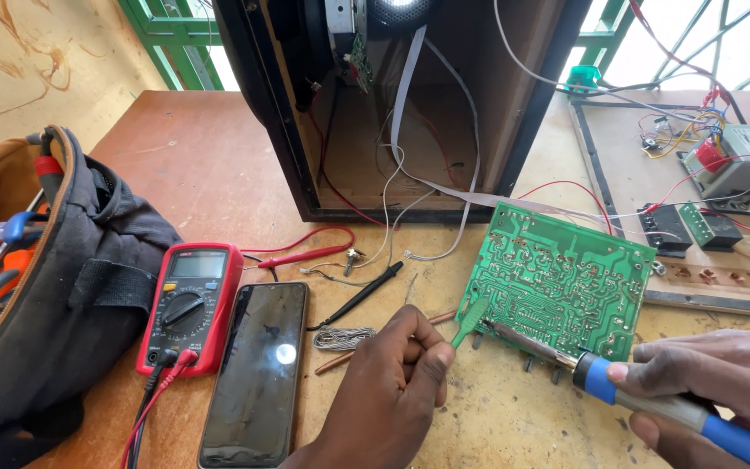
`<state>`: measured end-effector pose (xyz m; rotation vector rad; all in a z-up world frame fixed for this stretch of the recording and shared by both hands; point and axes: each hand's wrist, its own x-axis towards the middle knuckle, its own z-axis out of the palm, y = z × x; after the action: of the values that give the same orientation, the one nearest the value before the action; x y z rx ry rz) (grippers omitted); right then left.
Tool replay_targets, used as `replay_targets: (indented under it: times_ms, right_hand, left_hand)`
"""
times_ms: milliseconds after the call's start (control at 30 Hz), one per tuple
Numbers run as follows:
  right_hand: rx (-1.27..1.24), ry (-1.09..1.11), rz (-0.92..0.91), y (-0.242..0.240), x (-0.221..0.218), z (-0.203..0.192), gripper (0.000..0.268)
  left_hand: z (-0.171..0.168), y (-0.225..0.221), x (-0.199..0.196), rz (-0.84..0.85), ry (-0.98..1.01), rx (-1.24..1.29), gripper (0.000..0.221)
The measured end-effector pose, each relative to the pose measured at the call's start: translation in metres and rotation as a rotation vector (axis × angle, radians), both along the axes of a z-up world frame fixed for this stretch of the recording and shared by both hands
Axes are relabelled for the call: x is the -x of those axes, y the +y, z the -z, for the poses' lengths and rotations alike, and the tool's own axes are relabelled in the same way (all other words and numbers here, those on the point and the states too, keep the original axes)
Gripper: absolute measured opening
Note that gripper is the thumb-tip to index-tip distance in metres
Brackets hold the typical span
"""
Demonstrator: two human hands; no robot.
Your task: Soldering and reworking components on a printed circuit board using a handheld soldering iron at a repair bench.
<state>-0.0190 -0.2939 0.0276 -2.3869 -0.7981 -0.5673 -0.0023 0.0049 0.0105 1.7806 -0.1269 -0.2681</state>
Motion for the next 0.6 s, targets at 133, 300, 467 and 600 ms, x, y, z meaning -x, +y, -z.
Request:
replay_targets:
  times_ms: [133,300,467,600]
  right_hand:
    - [0.002,-0.026,-0.106,0.014,0.004,-0.013,0.020]
    - [0.053,-0.020,-0.093,0.014,0.007,-0.016,0.017]
    - [0.068,-0.034,-0.082,0.010,0.005,-0.012,0.015]
    - [0.130,-0.024,-0.066,0.005,0.005,-0.011,0.014]
  left_hand:
    - [-0.008,-0.005,-0.005,0.029,-0.001,-0.029,0.018]
    - [-0.010,-0.006,-0.009,0.015,0.079,-0.064,0.018]
    - [-0.004,-0.003,-0.010,0.024,0.066,0.002,0.018]
    - [-0.012,-0.006,-0.008,0.039,0.063,-0.003,0.018]
